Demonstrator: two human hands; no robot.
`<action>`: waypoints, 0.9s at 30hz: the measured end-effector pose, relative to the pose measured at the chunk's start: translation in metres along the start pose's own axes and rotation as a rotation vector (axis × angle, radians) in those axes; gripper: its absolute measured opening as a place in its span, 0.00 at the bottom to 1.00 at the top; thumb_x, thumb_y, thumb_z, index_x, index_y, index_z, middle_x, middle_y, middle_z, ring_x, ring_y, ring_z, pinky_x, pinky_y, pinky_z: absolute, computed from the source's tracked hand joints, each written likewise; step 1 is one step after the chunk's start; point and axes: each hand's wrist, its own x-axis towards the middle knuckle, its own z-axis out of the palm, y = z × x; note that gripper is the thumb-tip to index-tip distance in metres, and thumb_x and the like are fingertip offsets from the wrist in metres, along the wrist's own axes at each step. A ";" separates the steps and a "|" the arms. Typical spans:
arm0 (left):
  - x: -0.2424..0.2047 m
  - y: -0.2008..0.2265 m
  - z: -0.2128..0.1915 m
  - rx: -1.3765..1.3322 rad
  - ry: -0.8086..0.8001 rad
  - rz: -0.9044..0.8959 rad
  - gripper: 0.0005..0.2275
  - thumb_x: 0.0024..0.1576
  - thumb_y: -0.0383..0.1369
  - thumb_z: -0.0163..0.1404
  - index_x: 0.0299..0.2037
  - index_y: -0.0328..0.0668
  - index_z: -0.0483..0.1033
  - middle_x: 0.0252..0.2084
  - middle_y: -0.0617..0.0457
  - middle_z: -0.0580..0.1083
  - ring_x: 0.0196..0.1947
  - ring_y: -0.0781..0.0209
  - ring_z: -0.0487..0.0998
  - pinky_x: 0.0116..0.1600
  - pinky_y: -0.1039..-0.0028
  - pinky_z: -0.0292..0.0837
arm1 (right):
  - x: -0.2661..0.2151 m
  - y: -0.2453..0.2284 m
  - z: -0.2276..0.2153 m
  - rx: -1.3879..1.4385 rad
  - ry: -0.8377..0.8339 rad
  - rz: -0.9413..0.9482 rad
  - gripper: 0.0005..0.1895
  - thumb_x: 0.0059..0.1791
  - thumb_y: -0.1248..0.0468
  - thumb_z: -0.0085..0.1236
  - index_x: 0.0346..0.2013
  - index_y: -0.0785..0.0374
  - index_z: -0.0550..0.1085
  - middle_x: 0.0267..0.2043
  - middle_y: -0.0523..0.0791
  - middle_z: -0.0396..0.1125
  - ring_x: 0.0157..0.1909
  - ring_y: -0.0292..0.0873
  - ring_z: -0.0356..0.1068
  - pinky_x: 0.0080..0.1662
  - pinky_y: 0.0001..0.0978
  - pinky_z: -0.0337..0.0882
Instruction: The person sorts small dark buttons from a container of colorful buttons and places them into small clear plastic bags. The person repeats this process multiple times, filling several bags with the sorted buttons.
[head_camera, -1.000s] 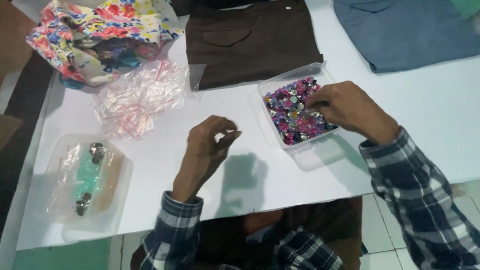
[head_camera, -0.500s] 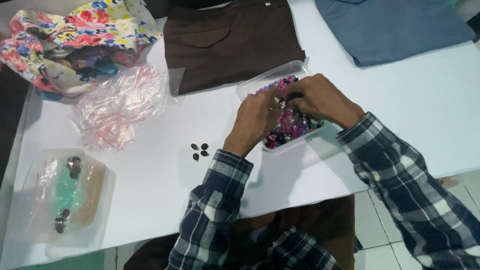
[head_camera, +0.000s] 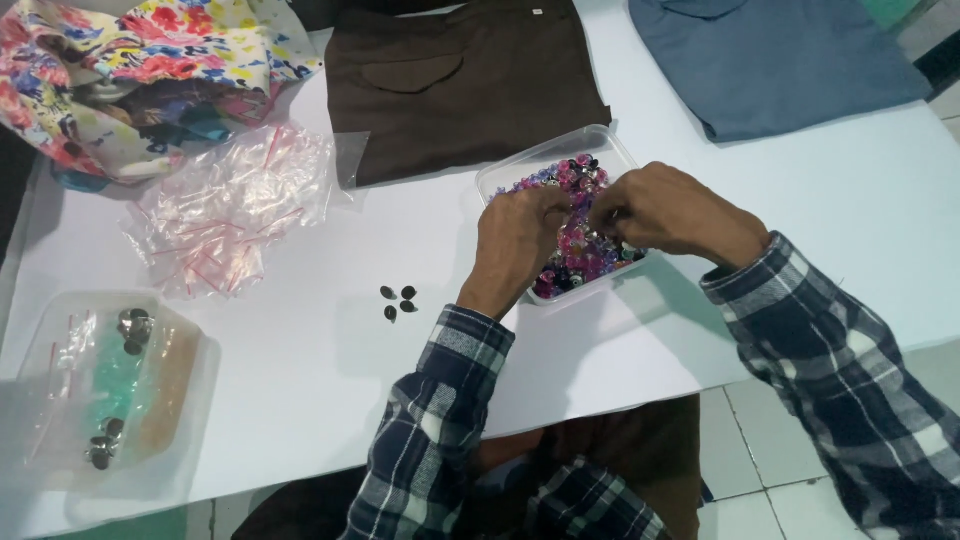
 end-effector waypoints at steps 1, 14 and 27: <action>-0.001 -0.002 0.002 -0.003 0.002 -0.002 0.11 0.56 0.26 0.54 0.47 0.53 0.82 0.35 0.55 0.83 0.37 0.53 0.85 0.50 0.65 0.79 | 0.003 -0.001 0.007 -0.003 -0.003 0.000 0.13 0.48 0.71 0.56 0.46 0.62 0.82 0.36 0.56 0.78 0.41 0.57 0.79 0.46 0.44 0.75; -0.016 0.016 -0.011 0.038 0.084 -0.001 0.10 0.57 0.24 0.52 0.46 0.49 0.81 0.36 0.48 0.82 0.37 0.48 0.84 0.47 0.58 0.81 | 0.019 0.006 0.009 0.070 0.161 -0.082 0.16 0.48 0.68 0.56 0.50 0.61 0.79 0.42 0.58 0.76 0.48 0.63 0.75 0.49 0.54 0.74; -0.015 0.014 -0.010 0.066 0.063 -0.030 0.09 0.58 0.26 0.53 0.46 0.50 0.79 0.38 0.51 0.82 0.40 0.51 0.84 0.50 0.56 0.79 | 0.054 0.039 0.064 -0.408 0.170 -0.120 0.12 0.43 0.66 0.62 0.40 0.58 0.80 0.28 0.46 0.75 0.33 0.46 0.78 0.37 0.37 0.78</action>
